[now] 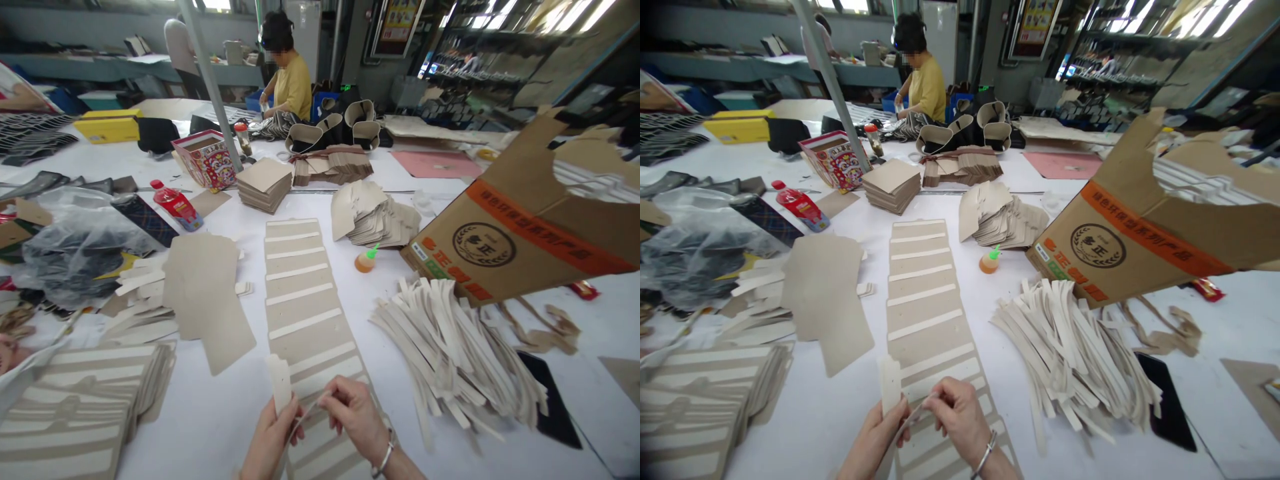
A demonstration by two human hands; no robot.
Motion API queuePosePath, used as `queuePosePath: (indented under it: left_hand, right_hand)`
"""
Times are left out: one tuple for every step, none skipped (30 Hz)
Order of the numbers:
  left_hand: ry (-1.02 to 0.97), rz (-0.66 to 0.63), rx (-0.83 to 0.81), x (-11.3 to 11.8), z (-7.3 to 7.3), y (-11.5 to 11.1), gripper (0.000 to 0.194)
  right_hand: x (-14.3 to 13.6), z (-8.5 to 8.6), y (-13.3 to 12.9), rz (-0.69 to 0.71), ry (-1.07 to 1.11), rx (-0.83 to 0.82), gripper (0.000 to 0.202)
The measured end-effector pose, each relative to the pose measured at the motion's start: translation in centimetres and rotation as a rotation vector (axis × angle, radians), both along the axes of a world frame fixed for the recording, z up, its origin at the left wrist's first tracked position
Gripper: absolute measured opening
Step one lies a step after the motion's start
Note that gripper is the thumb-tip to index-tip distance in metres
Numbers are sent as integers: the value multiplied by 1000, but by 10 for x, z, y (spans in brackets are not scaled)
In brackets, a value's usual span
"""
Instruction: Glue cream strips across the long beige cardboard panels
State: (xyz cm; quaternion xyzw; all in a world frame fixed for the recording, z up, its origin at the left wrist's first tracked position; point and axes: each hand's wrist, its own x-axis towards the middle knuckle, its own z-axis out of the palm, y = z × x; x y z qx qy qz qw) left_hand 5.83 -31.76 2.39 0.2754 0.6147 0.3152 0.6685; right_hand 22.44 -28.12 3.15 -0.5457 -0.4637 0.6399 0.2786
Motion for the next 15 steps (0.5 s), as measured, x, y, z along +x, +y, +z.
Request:
queuePosePath:
  left_hand:
    - [8, -56, -1, -5, 2, -1, 46]
    - [19, -111, -4, -11, 3, -2, 47]
    - [31, -152, -7, -17, 3, -3, 48]
    - [44, -174, -11, -24, 3, -3, 49]
    - [59, -176, -15, -29, 2, -1, 50]
    - [82, -158, -19, -34, -1, 1, 52]
    - [116, -128, -21, -38, -3, 5, 52]
    - [159, -94, -21, -40, -6, 11, 51]
    - [210, -58, -20, -42, -9, 17, 50]
    - [257, -28, -17, -43, -12, 23, 49]
    - [297, 0, -11, -43, -15, 30, 49]
    - [324, 19, -2, -42, -18, 37, 49]
    - [342, 30, 6, -41, -20, 43, 50]
    - [356, 33, 9, -40, -23, 48, 51]
    - [378, 28, 8, -40, -26, 53, 52]
  right_hand:
    - [6, -1, 4, 2, -10, -17, 27]
    - [12, -3, 9, -12, -12, -33, 28]
    - [18, -5, 16, -32, -7, -48, 29]
    - [24, -9, 23, -51, 1, -64, 30]
    - [29, -13, 31, -69, 7, -81, 31]
    - [34, -18, 39, -76, 8, -99, 32]
    - [38, -23, 48, -76, -3, -113, 32]
    - [42, -29, 55, -73, -31, -116, 32]
    - [45, -35, 63, -67, -76, -109, 32]
    - [48, -41, 70, -59, -134, -94, 31]
    - [50, -47, 76, -50, -201, -76, 30]
    - [52, -52, 82, -38, -273, -56, 28]
    - [53, -56, 88, -23, -354, -23, 27]
    - [54, -60, 94, -3, -436, 18, 26]
    - [55, -64, 99, 16, -509, 64, 26]
